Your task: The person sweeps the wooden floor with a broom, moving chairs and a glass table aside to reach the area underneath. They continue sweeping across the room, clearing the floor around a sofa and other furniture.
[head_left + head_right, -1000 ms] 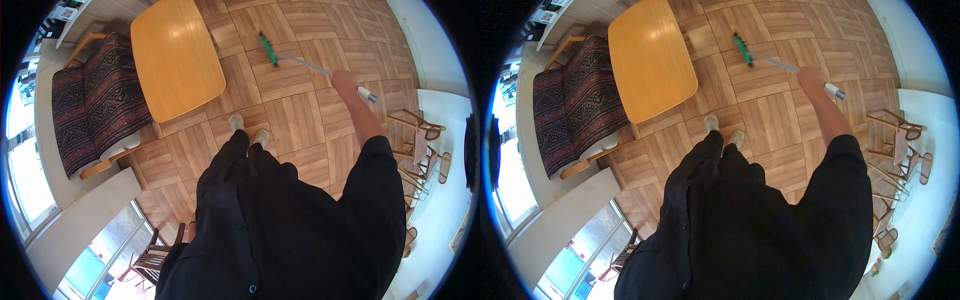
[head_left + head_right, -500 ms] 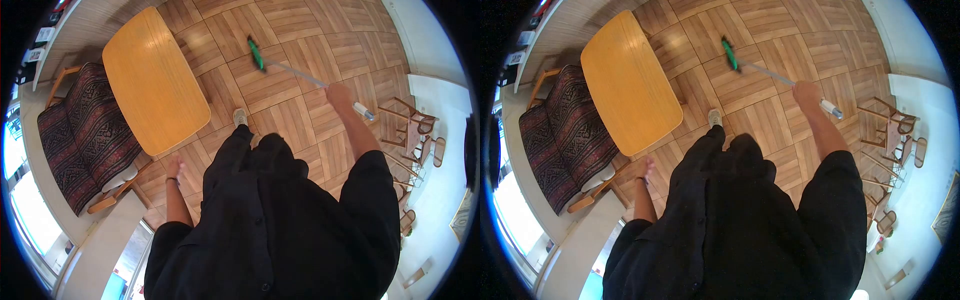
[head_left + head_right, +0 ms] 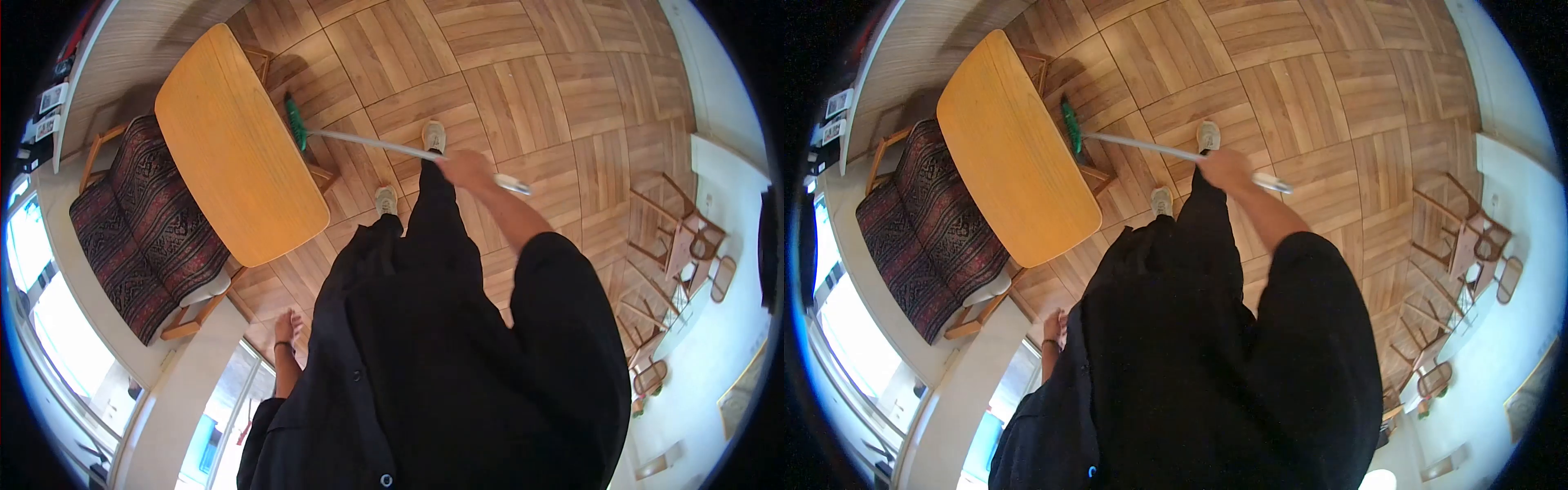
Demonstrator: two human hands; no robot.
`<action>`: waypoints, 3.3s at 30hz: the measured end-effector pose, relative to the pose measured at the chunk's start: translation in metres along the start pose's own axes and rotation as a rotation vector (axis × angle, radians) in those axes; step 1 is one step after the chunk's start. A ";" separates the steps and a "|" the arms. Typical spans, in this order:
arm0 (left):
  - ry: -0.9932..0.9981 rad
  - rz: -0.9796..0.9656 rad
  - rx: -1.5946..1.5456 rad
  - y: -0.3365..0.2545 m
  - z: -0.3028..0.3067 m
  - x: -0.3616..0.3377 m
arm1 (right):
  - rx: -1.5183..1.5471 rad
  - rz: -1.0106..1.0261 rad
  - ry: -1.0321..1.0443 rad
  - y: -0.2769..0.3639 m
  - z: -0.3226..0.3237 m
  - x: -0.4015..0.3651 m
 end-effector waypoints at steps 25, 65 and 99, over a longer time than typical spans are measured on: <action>0.039 -0.098 -0.172 -0.175 -0.138 -0.132 | -0.351 0.031 -0.286 -0.101 0.343 0.119; 0.062 -0.232 -0.533 -0.470 -0.005 0.064 | -0.616 -0.111 -0.424 0.183 0.546 0.241; 0.012 -0.180 -0.418 -0.832 0.076 0.067 | -0.411 -0.518 -0.170 0.113 0.649 0.450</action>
Point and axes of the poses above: each hand's wrist, its own x-axis towards the middle knuckle, its own z-axis out of the back of the hand, y = z × x, the point moved 10 cm from there along x, towards the middle knuckle, and after that the axes turned 4 degrees about -y, right-handed, at the moved point
